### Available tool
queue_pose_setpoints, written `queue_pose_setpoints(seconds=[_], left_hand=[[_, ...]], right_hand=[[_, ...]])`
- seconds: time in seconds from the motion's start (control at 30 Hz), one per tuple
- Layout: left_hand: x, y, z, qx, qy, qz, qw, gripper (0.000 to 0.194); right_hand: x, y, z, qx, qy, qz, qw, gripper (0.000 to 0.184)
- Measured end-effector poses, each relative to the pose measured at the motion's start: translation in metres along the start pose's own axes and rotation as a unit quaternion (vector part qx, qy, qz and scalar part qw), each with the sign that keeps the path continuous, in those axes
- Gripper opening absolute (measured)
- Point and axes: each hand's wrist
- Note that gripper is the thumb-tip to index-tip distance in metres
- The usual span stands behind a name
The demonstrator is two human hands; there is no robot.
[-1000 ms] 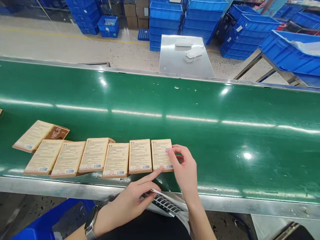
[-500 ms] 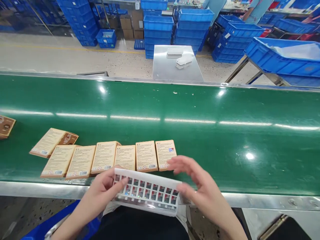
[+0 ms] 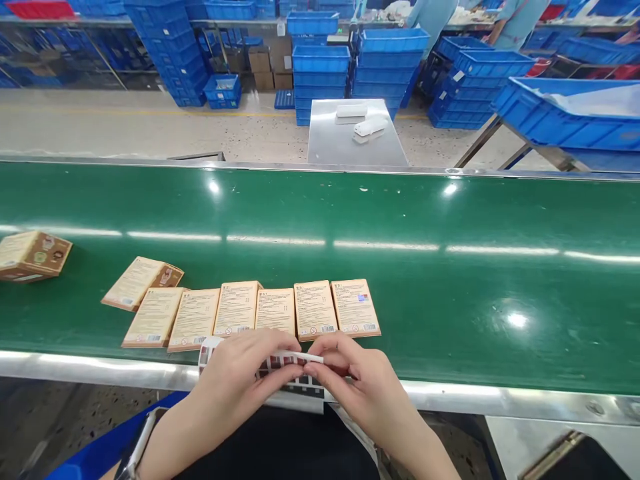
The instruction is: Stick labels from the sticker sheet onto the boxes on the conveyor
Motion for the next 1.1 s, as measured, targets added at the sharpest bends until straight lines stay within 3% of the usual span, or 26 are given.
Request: queue_pose_setpoints(seconds=[0.1,0.27,0.4,0.53,0.67,0.73,0.83,0.93,1.0,1.1], left_hand=[[0.001,0.003,0.002,-0.045,-0.022,0.028,0.998,0.01],[0.003,0.009,0.004,-0.005,-0.014,0.051,0.999,0.02],[0.006,0.016,0.004,0.043,0.011,0.055,0.997,0.025],[0.011,0.023,0.003,0.084,0.039,0.063,0.994,0.025],[0.018,0.029,0.002,0.094,0.007,0.077,0.993,0.026],[0.022,0.032,0.002,0.09,-0.014,0.083,0.992,0.026],[0.029,0.037,0.001,0.088,-0.019,0.081,0.993,0.023],[0.04,0.051,-0.001,0.12,0.084,0.085,0.986,0.017],[0.048,0.066,-0.001,0.151,0.161,0.095,0.971,0.016],[0.06,0.09,0.0,0.19,0.19,0.122,0.956,0.013]], right_hand=[[-0.004,-0.009,-0.001,-0.063,-0.015,0.008,0.998,0.018],[-0.011,-0.016,-0.007,-0.164,-0.098,-0.024,0.981,0.016],[-0.016,-0.022,-0.013,-0.239,-0.187,-0.09,0.949,0.017],[-0.018,-0.024,-0.016,-0.327,-0.244,-0.103,0.907,0.019],[-0.021,-0.02,-0.019,-0.388,-0.298,-0.142,0.86,0.028],[-0.023,-0.02,-0.022,-0.37,-0.299,-0.165,0.864,0.028],[-0.023,-0.032,-0.032,-0.271,-0.196,-0.215,0.917,0.014],[-0.013,-0.056,-0.05,-0.073,0.018,-0.259,0.963,0.012],[-0.001,-0.073,-0.065,0.07,0.131,-0.245,0.958,0.025],[0.018,-0.088,-0.08,0.18,0.192,-0.214,0.941,0.04]])
Point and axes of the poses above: each hand's wrist, its own x-axis towards the middle knuckle, its own y-axis out of the palm, z = x × y, and after that the axes turned 4 degrees about -x, right-handed
